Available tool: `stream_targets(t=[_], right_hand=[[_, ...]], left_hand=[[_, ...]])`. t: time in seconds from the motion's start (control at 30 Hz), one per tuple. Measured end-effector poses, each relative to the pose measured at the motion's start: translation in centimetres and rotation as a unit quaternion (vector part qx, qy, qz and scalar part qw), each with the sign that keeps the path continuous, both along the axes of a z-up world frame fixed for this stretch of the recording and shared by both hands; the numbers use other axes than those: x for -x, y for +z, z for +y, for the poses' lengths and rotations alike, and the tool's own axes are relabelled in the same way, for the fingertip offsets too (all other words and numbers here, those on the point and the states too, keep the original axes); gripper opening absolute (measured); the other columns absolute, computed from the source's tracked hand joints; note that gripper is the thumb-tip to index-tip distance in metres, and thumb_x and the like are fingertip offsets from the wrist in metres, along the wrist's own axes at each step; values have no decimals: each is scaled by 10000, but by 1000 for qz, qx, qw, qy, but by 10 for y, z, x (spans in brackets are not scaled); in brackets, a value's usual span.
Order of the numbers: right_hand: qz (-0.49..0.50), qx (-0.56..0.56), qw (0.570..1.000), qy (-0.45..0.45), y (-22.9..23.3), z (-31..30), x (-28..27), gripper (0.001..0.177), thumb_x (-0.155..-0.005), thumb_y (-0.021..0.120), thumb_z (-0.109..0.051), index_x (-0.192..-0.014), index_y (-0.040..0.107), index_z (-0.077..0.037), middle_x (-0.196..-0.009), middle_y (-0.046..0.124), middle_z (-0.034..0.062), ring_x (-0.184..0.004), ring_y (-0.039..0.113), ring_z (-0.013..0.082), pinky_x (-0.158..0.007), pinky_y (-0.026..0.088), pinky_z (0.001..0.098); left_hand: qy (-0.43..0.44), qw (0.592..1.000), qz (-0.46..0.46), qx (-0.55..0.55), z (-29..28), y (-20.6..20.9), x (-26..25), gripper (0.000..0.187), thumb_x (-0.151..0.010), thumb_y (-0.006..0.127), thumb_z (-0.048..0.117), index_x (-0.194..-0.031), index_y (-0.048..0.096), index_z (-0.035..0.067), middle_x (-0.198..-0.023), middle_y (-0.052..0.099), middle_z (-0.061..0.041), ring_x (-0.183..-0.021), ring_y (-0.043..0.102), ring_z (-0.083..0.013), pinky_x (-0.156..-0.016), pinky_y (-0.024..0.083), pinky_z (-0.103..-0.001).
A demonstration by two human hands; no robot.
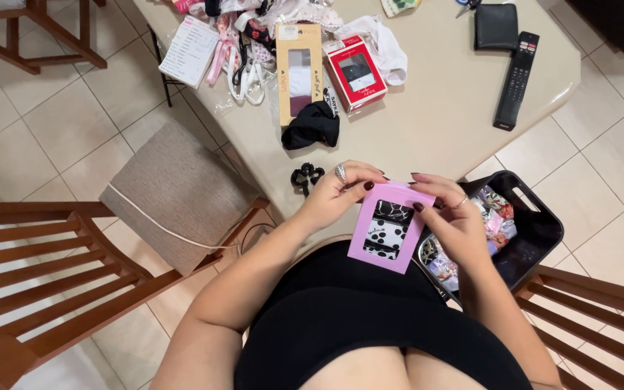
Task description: The person sits at a table and organizes small items, including hair accessories and socks, by placing them into boxes and a black tray. The person handles each item individually, folds or arranges them, and places them into packaging or the tray.
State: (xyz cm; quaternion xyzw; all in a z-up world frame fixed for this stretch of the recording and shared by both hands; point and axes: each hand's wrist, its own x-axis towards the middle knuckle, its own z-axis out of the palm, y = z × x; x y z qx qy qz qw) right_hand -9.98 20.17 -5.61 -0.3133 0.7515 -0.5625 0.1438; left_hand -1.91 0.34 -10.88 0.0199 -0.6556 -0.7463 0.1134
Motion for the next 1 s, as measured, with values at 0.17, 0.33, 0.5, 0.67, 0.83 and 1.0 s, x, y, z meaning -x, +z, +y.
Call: stream_targets(t=[0.17,0.33,0.5,0.67,0.83,1.0], right_hand=[[-12,12,1000,-1,-20,4,3,270,-808,657,-52,-1076,653,-27,-1124,606,189,-1056,573,273,-924,422,386],[-33,1,999,-33,-56,0,14,224,-841,624,-34,-1063,660,-32,-1091,622,190,-1028,591,276,-896,440,372],[-291,59,921,-253,-118,-5,65,164,-856,536,-40,-1020,549,-32,-980,564,47,-710,556,86,-561,557,214],[-197,7,916,-350,-183,10,191,228,-931,532,-132,-1142,472,-73,-953,456,56,-658,557,113,-526,575,244],[14,-231,907,-353,-247,27,286,149,-880,628,-110,-1026,600,-94,-857,557,64,-721,588,192,-483,495,278],[180,-222,940,-183,-222,-96,222,430,-825,698,-72,-1201,497,-16,-1165,470,234,-1188,371,434,-1066,157,484]], left_hand=[[37,999,15,31,5,-12,0,211,-924,582,201,-1106,654,122,-1110,588,-102,-1018,604,-211,-830,530,-334],[22,985,-43,163,-1,-3,-7,333,-955,478,267,-1266,544,168,-1170,523,-227,-1078,550,-429,-879,500,-522],[11,962,-124,242,-11,13,-18,495,-946,403,298,-1400,307,125,-1357,327,-288,-1185,436,-480,-956,427,-560],[82,969,-172,156,-26,-32,-34,369,-901,471,95,-1269,475,72,-1267,405,-256,-1089,532,-442,-901,464,-532],[163,961,-205,93,-35,-51,-55,297,-865,467,4,-1135,579,50,-1193,481,-177,-1077,574,-373,-927,460,-475],[262,931,-222,123,-36,-50,-67,196,-915,499,171,-1030,640,99,-1051,559,-89,-935,630,-247,-838,511,-377]])
